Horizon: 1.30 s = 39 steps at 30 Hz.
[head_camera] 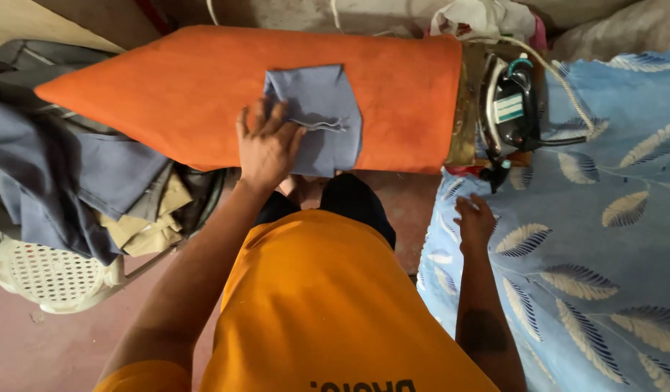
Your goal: Ironing and pressing small pieces of blue fabric on an ironing board using a hand iron.
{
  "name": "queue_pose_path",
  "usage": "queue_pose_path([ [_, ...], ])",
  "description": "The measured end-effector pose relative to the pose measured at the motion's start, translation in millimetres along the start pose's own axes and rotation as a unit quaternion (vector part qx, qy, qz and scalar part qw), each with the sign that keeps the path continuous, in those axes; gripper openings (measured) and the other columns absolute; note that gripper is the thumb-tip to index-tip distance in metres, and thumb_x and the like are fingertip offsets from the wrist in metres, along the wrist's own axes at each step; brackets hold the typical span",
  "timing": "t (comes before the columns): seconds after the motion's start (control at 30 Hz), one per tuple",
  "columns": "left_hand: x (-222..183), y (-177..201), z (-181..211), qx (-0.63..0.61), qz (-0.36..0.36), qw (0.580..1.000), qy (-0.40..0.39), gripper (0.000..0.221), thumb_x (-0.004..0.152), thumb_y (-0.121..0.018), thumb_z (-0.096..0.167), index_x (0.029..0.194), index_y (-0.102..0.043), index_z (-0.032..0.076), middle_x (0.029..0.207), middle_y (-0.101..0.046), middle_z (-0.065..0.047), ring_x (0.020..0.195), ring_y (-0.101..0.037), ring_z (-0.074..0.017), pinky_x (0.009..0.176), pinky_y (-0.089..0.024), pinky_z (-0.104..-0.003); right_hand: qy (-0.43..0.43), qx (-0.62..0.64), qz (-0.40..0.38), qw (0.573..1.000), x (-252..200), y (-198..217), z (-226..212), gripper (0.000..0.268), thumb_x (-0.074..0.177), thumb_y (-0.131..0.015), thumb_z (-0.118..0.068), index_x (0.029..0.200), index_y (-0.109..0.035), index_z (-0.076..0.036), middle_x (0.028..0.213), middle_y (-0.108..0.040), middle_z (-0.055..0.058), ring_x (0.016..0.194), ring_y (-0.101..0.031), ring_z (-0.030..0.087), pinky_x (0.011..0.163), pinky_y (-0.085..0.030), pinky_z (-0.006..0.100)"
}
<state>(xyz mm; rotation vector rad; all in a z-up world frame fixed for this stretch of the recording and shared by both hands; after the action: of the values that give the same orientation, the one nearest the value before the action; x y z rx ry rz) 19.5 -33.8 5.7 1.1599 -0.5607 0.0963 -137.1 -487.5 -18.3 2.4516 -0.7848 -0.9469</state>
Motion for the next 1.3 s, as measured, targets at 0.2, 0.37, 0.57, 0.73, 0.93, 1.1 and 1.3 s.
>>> queue_pose_path([
  [0.2,2.3,-14.6,14.1,0.059,0.036,0.996,0.056,0.027,0.093,-0.084,0.041,0.086,-0.070,0.019,0.141,-0.069,-0.008,0.142,-0.048,-0.0407,0.114,-0.023,-0.060,0.004,0.084,0.001,0.996,53.3,-2.5,4.3,0.089,0.101,-0.084,-0.030,0.161,-0.023,-0.003,0.159,-0.029,0.034,0.146,-0.043,0.041,0.110,-0.044,0.053],
  [0.37,-2.2,-23.1,22.6,0.101,0.012,0.986,0.129,0.030,0.095,-0.080,0.048,0.086,-0.068,0.021,0.146,-0.065,-0.005,0.148,-0.038,-0.0406,0.115,-0.016,-0.062,0.016,0.164,0.068,0.984,109.8,-3.7,47.1,0.064,0.104,-0.082,-0.037,0.147,-0.042,-0.011,0.151,-0.047,0.020,0.137,-0.051,0.034,0.105,-0.043,0.056],
  [0.57,-6.2,-31.3,33.6,0.124,0.020,0.973,0.192,0.038,0.081,-0.090,0.048,0.087,-0.065,0.020,0.149,-0.062,-0.010,0.146,-0.037,-0.0454,0.114,-0.014,-0.065,0.019,0.154,0.082,0.985,119.3,17.8,49.5,0.054,0.103,-0.079,-0.044,0.140,-0.057,-0.011,0.134,-0.058,0.012,0.122,-0.059,0.024,0.100,-0.051,0.049],
  [0.73,-6.7,-31.2,46.3,0.096,-0.020,0.953,0.286,0.053,0.079,-0.087,0.061,0.098,-0.060,0.020,0.162,-0.046,-0.012,0.153,-0.025,-0.0447,0.117,-0.009,-0.064,0.223,0.107,0.112,0.962,49.7,58.8,-18.4,0.030,0.097,-0.084,-0.013,0.119,-0.067,-0.001,0.106,-0.064,0.016,0.098,-0.060,0.021,0.091,-0.053,0.038],
  [0.93,-7.5,-30.2,55.3,0.098,0.010,0.954,0.282,0.057,0.078,-0.090,0.059,0.105,-0.060,0.018,0.165,-0.039,-0.017,0.154,-0.023,-0.0457,0.118,-0.007,-0.064,0.288,0.096,-0.220,0.927,16.8,58.9,-88.9,0.014,0.098,-0.061,-0.016,0.104,-0.069,-0.006,0.078,-0.071,0.014,0.055,-0.052,0.013,0.056,-0.039,0.029],
  [1.1,-10.4,-34.7,54.9,0.130,0.043,0.961,0.240,0.046,0.080,-0.088,0.056,0.107,-0.068,0.024,0.161,-0.048,-0.012,0.152,-0.029,-0.0439,0.118,-0.007,-0.063,0.352,-0.014,-0.377,0.857,1.4,-4.2,-164.3,0.029,0.097,-0.063,-0.015,0.122,-0.067,0.000,0.112,-0.074,0.020,0.112,-0.068,0.030,0.103,-0.048,0.045],
  [1.3,-20.5,-36.2,54.8,0.109,0.045,0.961,0.250,0.046,0.082,-0.084,0.061,0.115,-0.073,0.032,0.159,-0.051,-0.006,0.153,-0.028,-0.0413,0.120,-0.004,-0.063,0.346,-0.218,-0.432,0.804,-58.3,-116.2,-235.3,0.026,0.091,-0.067,-0.035,0.088,-0.075,-0.011,0.066,-0.068,0.013,0.065,-0.070,0.030,0.061,-0.051,0.037],
])
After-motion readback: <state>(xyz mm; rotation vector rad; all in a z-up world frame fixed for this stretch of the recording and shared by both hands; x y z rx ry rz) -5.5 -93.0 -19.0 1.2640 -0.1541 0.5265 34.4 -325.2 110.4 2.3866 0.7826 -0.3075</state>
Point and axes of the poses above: each hand's wrist, its own x-axis towards the middle knuckle, its own y-axis out of the back of the hand, z = x × y, the point moved 2 cm from there along x, towards the middle knuckle
